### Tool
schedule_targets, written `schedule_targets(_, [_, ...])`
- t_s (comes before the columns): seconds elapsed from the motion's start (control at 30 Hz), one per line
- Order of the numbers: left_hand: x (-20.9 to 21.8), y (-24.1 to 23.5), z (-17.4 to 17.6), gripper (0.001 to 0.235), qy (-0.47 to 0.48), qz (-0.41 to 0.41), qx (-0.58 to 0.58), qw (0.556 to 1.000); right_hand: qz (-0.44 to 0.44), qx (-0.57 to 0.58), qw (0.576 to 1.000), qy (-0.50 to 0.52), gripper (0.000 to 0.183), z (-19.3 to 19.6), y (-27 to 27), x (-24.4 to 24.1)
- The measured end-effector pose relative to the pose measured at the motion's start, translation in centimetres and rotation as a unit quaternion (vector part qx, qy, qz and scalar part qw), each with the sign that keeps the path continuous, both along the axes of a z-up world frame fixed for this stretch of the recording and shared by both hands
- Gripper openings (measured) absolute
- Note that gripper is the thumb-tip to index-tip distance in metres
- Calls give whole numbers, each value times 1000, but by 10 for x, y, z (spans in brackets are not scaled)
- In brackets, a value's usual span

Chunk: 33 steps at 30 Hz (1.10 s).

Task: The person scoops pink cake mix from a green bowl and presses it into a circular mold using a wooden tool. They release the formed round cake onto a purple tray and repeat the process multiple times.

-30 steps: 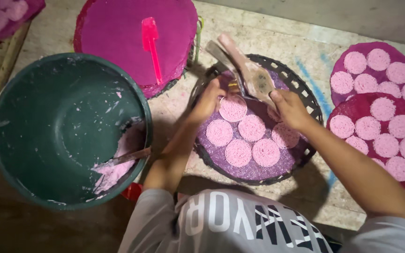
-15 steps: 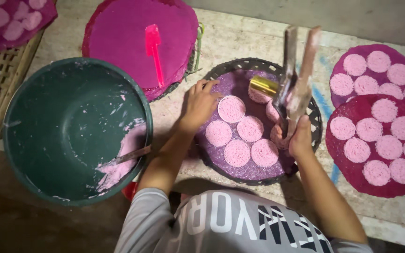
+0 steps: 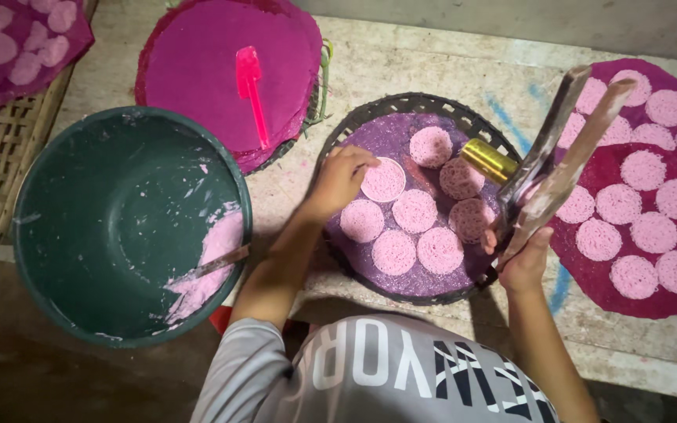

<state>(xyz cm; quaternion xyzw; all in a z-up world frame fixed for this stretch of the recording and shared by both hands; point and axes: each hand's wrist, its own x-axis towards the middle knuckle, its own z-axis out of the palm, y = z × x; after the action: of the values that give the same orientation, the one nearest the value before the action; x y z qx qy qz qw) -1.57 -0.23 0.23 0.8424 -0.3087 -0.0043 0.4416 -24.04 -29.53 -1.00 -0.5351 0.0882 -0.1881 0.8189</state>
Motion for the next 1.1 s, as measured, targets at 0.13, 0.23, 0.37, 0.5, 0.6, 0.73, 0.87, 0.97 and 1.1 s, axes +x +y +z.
schedule_targets(0.13, [-19, 4, 4, 38, -171, 34, 174, 969, 10, -34, 999, -2, 79, 8, 8, -1])
schedule_targets(0.23, [-26, 9, 2, 35, -194, 36, 210, 958, -2, -26, 1000, 7, 77, 10, 12, -5])
schedule_targets(0.37, [-25, 5, 0, 45, -174, 19, 195, 965, 25, -34, 999, 7, 83, 8, 13, -6])
schedule_targets(0.5, [-30, 1, 4, 49, -158, 16, 198, 967, 35, -26, 999, 7, 81, 5, 12, -6])
schedule_targets(0.6, [-30, -1, 10, 50, -95, 12, 181, 979, 11, -30, 999, 8, 81, 5, 11, -6])
schedule_targets(0.73, [-28, -7, 13, 101, 67, -8, 151, 986, 7, -26, 1000, 1, 80, 7, 12, -12])
schedule_targets(0.87, [-26, -14, 13, 119, 46, -11, 226, 973, 3, -27, 1000, 3, 80, 11, 14, -12])
schedule_targets(0.97, [-25, -17, 13, 118, 51, -12, 229, 972, 2, -20, 1000, 2, 80, 14, 14, -11])
schedule_targets(1.1, [-29, -13, 9, 120, 34, -4, 189, 981, 7, -35, 999, 3, 81, 15, 18, -15])
